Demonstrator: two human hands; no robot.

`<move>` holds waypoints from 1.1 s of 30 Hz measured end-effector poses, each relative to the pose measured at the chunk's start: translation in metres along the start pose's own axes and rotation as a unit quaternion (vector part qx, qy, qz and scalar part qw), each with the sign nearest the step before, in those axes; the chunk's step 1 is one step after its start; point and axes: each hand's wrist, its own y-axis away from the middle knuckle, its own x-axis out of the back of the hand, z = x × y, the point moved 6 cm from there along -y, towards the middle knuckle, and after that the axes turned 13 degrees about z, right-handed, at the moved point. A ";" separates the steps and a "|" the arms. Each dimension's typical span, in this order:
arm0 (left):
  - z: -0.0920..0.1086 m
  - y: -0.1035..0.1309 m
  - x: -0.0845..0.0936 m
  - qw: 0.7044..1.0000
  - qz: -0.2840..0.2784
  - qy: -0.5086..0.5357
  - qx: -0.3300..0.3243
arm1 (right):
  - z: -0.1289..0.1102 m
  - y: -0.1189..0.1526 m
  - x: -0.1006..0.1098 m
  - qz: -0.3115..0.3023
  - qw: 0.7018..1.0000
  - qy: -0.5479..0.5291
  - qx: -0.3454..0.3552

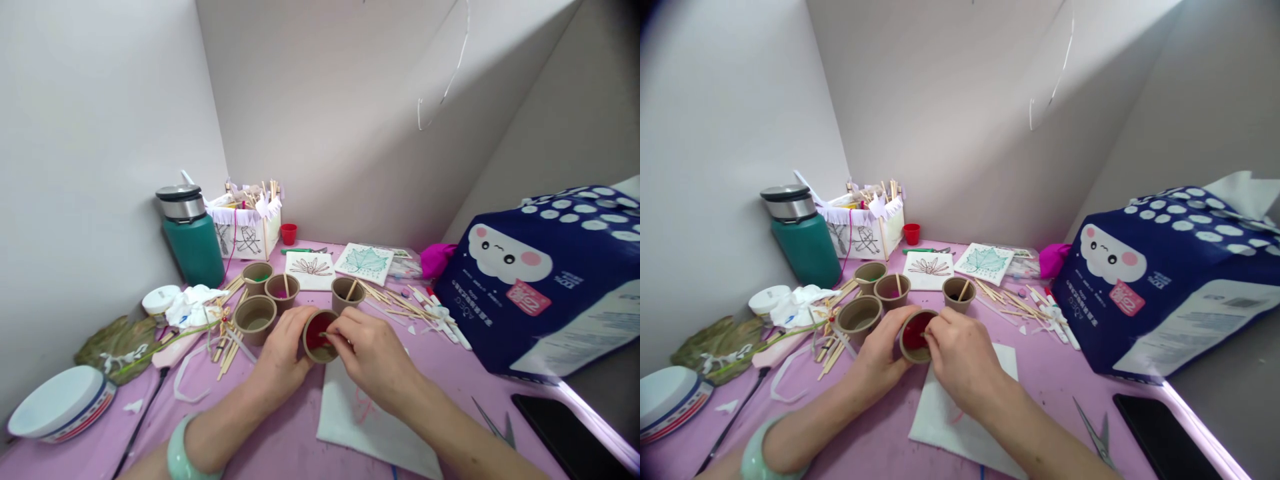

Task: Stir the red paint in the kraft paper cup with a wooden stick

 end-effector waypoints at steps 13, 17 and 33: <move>-0.001 0.000 -0.001 1.000 0.005 0.000 0.004 | -0.004 0.003 -0.003 -0.016 0.998 0.058 0.023; -0.001 0.001 -0.001 1.000 0.005 0.000 0.005 | -0.004 0.002 -0.001 0.003 0.997 0.073 0.014; -0.003 0.001 0.000 1.000 0.004 0.001 0.008 | -0.004 0.003 -0.003 -0.013 0.999 0.045 0.018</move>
